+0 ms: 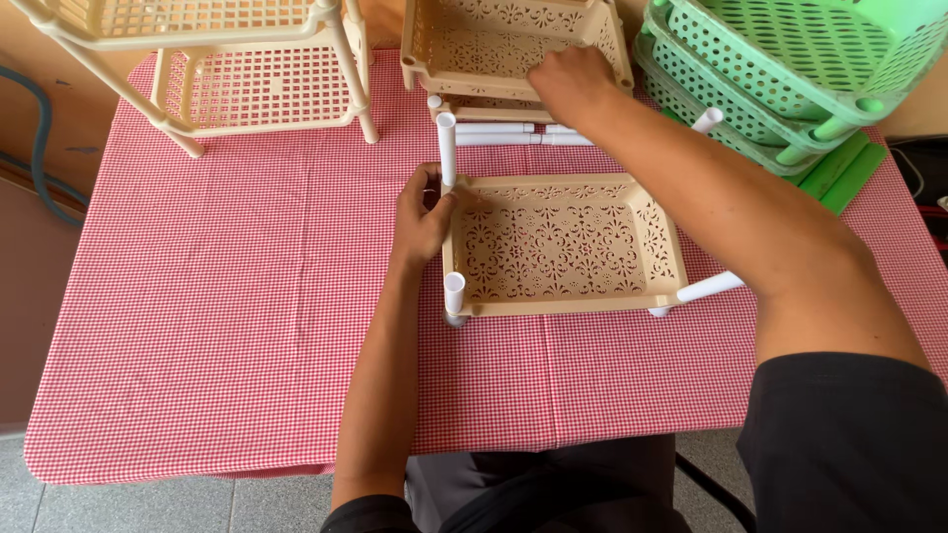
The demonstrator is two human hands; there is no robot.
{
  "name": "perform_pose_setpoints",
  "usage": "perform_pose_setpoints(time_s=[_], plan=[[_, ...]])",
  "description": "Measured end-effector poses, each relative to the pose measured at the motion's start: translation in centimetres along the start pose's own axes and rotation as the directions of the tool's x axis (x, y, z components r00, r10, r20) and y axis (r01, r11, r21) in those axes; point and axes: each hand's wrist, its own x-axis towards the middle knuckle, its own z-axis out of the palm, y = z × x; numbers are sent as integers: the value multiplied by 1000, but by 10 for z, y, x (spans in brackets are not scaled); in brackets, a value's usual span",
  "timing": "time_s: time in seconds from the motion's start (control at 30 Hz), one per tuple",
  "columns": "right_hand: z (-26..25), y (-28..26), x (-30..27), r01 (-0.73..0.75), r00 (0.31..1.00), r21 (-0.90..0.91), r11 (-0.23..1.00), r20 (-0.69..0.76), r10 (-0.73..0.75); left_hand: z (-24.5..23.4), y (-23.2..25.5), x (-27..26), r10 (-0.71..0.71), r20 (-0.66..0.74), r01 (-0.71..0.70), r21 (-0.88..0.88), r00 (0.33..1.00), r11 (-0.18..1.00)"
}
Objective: The person assembles a beige plastic three-tier storage rack by inserting white poles into the corner holes of each tray and stacking the trays vertically. The person aligns and secures each tier, then places the completed rack on the table.
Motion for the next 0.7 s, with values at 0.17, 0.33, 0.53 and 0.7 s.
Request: perform_pose_setpoints(time_s=[0.17,0.33,0.53,0.7], plan=[[-63,25,-38,-37,999,102,994,-35,41,0,-1,-1,11,2,-11,-19,1000,1000],[-132,43,-115,159,855,54,986,-508,-110,-1,-4,1,27,11,-26,-17,1000,999],[-177,44,-210,166,857,-30,986,-490,-159,-2,-15,1,9,18,-8,-25,1000,1000],[-172,28,-252,215,857,-49,976,-470,-212,-3,-17,-2,27,4,-26,-70,1000,997]])
